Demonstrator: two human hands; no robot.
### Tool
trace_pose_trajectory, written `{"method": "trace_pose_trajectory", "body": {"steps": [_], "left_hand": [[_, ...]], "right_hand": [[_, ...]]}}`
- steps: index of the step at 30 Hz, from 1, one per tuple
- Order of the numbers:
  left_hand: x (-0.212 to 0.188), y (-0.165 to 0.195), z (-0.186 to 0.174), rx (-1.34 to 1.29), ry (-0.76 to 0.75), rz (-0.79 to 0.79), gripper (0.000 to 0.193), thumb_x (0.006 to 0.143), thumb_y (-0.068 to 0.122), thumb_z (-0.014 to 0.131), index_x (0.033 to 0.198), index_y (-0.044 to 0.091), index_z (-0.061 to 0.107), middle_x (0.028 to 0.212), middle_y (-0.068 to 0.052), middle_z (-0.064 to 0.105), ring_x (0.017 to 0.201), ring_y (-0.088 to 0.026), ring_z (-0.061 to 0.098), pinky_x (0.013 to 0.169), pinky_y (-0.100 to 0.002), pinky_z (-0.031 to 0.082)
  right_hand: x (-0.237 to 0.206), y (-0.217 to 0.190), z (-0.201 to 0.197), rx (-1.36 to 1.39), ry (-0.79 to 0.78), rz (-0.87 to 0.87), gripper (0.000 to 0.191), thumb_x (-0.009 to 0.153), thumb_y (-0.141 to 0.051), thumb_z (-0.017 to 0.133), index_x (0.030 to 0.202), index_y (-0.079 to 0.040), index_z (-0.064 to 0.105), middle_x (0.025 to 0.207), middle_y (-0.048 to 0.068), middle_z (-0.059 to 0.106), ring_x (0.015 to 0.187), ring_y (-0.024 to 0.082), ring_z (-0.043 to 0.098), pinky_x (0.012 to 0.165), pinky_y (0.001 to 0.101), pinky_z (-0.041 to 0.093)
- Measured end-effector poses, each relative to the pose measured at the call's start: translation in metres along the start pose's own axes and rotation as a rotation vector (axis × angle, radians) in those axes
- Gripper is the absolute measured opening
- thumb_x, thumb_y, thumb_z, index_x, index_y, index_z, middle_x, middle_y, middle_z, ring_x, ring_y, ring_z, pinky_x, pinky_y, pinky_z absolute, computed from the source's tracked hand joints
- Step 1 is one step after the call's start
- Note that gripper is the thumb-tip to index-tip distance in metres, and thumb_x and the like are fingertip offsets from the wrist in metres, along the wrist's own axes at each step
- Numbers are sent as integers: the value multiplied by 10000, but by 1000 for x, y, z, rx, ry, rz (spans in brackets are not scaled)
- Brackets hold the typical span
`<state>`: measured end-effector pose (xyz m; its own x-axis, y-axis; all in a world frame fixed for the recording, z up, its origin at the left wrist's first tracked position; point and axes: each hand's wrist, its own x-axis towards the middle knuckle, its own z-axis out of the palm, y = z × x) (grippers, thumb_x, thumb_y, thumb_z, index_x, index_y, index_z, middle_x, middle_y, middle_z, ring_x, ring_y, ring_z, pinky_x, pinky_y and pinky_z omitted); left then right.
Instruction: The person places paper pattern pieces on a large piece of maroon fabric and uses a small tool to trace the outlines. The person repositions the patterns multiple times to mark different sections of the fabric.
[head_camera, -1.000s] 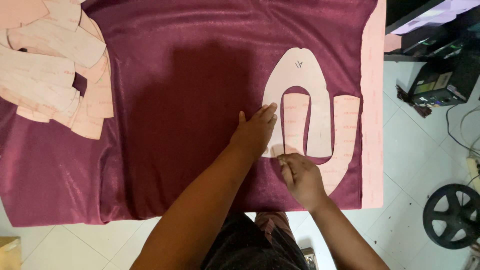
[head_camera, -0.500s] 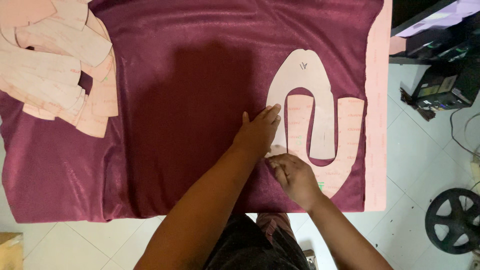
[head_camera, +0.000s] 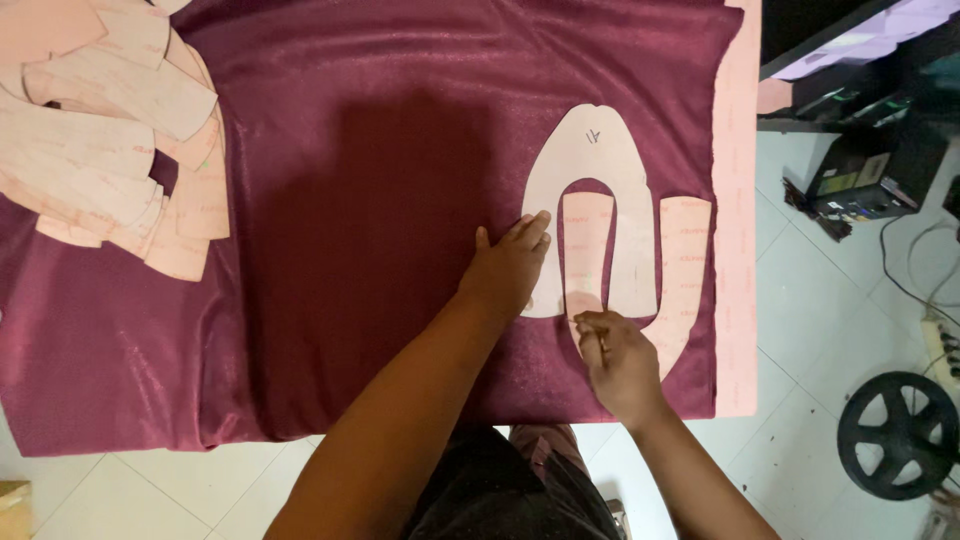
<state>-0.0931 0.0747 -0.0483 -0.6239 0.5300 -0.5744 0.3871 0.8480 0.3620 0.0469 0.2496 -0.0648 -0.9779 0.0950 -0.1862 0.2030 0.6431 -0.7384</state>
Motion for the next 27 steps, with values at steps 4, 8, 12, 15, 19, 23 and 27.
{"method": "trace_pose_trajectory", "body": {"steps": [4,8,12,15,19,23,27], "left_hand": [[-8,4,5,96,174,21,751,916,65,670,1567,99,298,1698,2,78,1549,-174,131,1198,-666,160],[-25,15,16,150,285,-43,681,918,129,626,1536,98,341,1642,-52,230,1516,-195,231,1202,-651,186],[-43,27,33,24,437,-116,545,917,133,619,1432,64,456,1470,-144,433,1314,-304,459,1117,-569,361],[-47,32,45,-80,429,-234,481,911,102,611,1373,48,489,1338,-170,496,1157,-331,531,971,-515,477],[-42,43,59,-267,440,-351,391,940,81,595,1323,63,518,1210,-179,517,1100,-348,549,932,-491,509],[-44,66,63,-336,556,-431,338,958,100,626,1277,63,519,1253,-177,516,1122,-346,565,947,-461,536],[-51,86,46,-465,541,-498,784,797,302,816,1387,16,387,1250,-204,453,1119,-387,520,904,-512,508]], "right_hand": [[-10,19,-29,269,180,181,247,1077,-116,477,1031,47,657,998,189,718,943,280,700,862,356,562],[-10,18,-49,-154,263,387,396,1004,-316,554,1234,7,568,1301,207,528,898,371,689,830,442,585],[-4,10,-53,-394,159,669,866,864,-495,781,1432,16,372,1380,263,395,1064,467,620,854,516,564],[3,13,-63,-341,150,699,917,799,-496,831,1426,12,396,1412,246,397,1123,454,615,891,507,563],[7,28,-86,-358,137,622,857,762,-462,881,1349,9,471,1298,239,512,1117,410,630,909,482,551],[7,40,-110,72,161,539,551,828,-286,850,1156,33,540,843,58,631,756,211,619,654,351,497],[-17,56,-155,640,87,591,280,912,-168,784,769,-130,547,619,-51,445,493,68,318,438,247,249]]}}
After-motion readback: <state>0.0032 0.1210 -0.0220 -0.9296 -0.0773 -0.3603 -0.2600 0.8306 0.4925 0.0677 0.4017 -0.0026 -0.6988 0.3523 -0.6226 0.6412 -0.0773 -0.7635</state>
